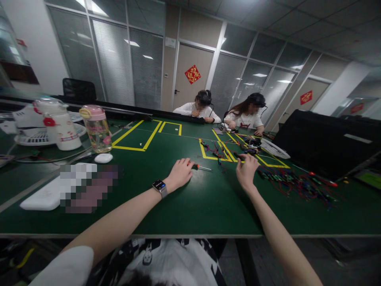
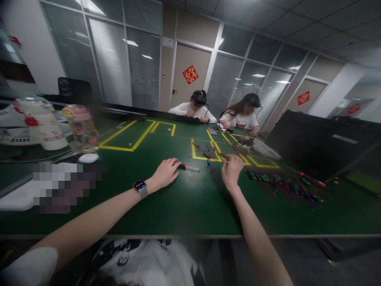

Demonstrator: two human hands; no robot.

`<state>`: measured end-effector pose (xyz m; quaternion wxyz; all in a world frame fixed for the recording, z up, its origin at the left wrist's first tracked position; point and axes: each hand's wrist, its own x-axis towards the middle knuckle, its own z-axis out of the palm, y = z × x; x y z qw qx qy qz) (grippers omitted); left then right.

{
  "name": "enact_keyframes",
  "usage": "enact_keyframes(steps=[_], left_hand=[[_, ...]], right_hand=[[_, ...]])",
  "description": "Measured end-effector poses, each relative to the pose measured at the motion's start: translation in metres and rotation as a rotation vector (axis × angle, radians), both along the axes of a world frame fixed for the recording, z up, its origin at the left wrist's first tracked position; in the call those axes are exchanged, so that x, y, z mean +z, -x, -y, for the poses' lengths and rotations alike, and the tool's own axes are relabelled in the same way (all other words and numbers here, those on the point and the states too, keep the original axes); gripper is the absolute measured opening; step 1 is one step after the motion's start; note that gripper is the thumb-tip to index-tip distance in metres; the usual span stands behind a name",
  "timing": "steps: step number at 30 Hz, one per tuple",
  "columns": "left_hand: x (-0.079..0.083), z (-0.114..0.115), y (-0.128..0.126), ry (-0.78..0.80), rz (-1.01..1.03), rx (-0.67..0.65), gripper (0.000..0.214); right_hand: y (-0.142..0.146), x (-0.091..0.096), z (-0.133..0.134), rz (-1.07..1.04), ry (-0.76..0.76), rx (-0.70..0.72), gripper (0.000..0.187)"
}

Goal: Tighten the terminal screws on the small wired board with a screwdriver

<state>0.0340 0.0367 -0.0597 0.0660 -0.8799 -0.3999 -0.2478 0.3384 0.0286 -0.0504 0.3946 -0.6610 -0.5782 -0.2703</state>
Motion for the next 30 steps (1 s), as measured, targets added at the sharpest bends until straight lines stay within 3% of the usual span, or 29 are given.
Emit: enact_keyframes(steps=[3, 7, 10, 12, 20, 26, 30], left_hand=[[-0.007, -0.014, 0.010, 0.053, 0.024, 0.046, 0.032], [-0.011, -0.022, 0.012, 0.104, 0.076, 0.052, 0.022], [-0.011, -0.027, 0.013, 0.154, 0.162, 0.020, 0.018], [-0.009, -0.032, 0.018, 0.191, 0.253, 0.001, 0.018], [0.024, -0.040, 0.061, 0.255, 0.790, 0.041, 0.020], [0.041, -0.024, 0.071, 0.272, 1.070, 0.008, 0.035], [0.044, -0.008, 0.063, 0.293, 1.256, -0.131, 0.031]], right_hand=[[0.051, -0.005, 0.021, 0.113, 0.032, 0.207, 0.023], [0.112, -0.015, 0.045, 0.377, 0.138, 0.617, 0.022], [0.139, -0.019, 0.055, 0.496, 0.251, 0.828, 0.018], [0.147, -0.021, 0.058, 0.434, 0.304, 0.911, 0.015], [0.139, -0.028, 0.044, -0.273, 0.619, 1.082, 0.009], [0.148, -0.027, 0.033, -0.393, 0.653, 1.066, 0.010], [0.152, -0.029, 0.028, -0.421, 0.646, 1.099, 0.011]])
